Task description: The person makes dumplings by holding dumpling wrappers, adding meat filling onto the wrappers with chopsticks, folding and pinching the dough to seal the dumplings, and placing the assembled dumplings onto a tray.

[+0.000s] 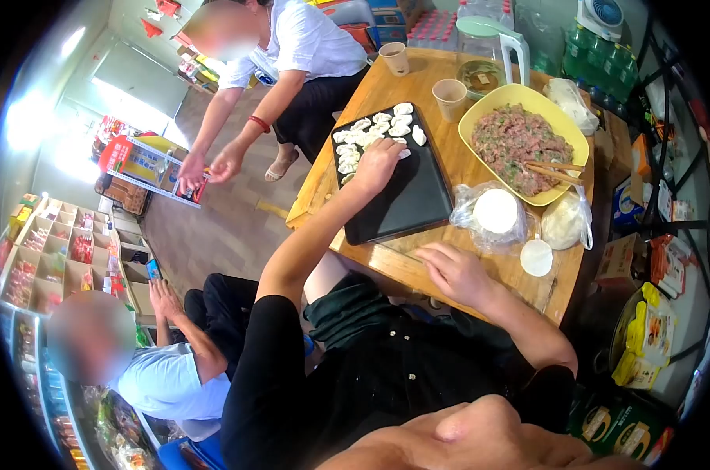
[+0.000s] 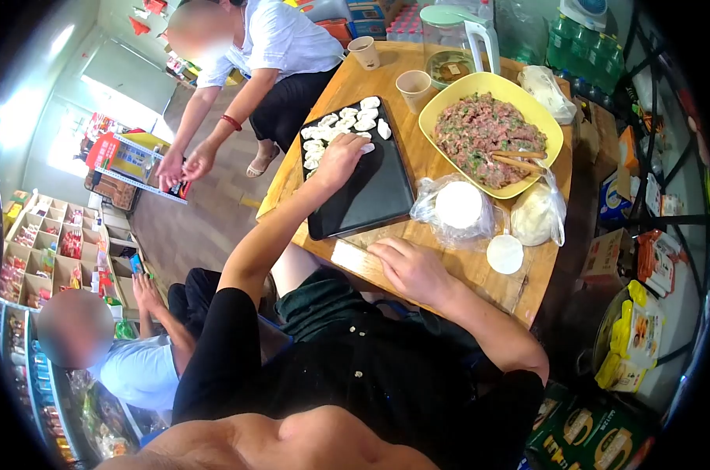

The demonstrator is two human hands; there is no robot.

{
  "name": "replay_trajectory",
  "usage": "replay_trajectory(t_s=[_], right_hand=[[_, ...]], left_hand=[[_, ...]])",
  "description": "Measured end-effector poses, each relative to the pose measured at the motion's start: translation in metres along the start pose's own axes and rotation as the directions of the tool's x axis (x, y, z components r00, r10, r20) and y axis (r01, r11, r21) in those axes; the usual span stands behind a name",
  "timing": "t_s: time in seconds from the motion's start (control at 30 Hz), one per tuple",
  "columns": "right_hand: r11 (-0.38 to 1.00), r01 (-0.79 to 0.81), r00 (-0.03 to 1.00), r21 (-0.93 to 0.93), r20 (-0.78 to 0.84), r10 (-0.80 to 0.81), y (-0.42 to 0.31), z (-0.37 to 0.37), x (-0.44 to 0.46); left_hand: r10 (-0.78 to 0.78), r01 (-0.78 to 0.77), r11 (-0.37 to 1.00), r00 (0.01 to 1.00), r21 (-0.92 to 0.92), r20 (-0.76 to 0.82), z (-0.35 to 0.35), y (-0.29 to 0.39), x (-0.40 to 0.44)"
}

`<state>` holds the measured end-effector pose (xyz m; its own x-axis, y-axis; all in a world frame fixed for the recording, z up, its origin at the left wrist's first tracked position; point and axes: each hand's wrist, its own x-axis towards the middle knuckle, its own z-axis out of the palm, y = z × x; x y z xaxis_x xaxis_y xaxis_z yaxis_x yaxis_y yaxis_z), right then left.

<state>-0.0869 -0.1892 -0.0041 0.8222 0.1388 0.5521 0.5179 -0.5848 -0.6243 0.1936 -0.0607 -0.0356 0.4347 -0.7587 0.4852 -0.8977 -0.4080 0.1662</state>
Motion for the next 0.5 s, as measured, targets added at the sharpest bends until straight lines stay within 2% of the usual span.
replay_trajectory(t_s=[0.13,0.33,0.47,0.5], right_hand=[[0.999,0.035,0.999,-0.002,0.014,-0.035,0.002,0.0,-0.002],[0.999,0.041,0.997,0.015,0.058,-0.042,-0.005,-0.004,-0.002],[0.998,0.063,0.996,0.01,0.062,-0.063,-0.004,-0.004,-0.004],[0.997,0.069,0.995,0.019,0.069,-0.071,-0.004,-0.004,-0.003]], left_hand=[[-0.003,0.002,1.0,0.999,-0.018,-0.044,0.001,0.001,-0.001],[-0.055,0.055,0.998,0.999,-0.024,0.0,0.0,0.002,0.004],[-0.02,0.02,1.0,0.999,-0.004,-0.045,-0.007,0.013,0.006],[-0.011,0.013,1.0,0.995,0.019,-0.102,-0.015,0.022,0.008]])
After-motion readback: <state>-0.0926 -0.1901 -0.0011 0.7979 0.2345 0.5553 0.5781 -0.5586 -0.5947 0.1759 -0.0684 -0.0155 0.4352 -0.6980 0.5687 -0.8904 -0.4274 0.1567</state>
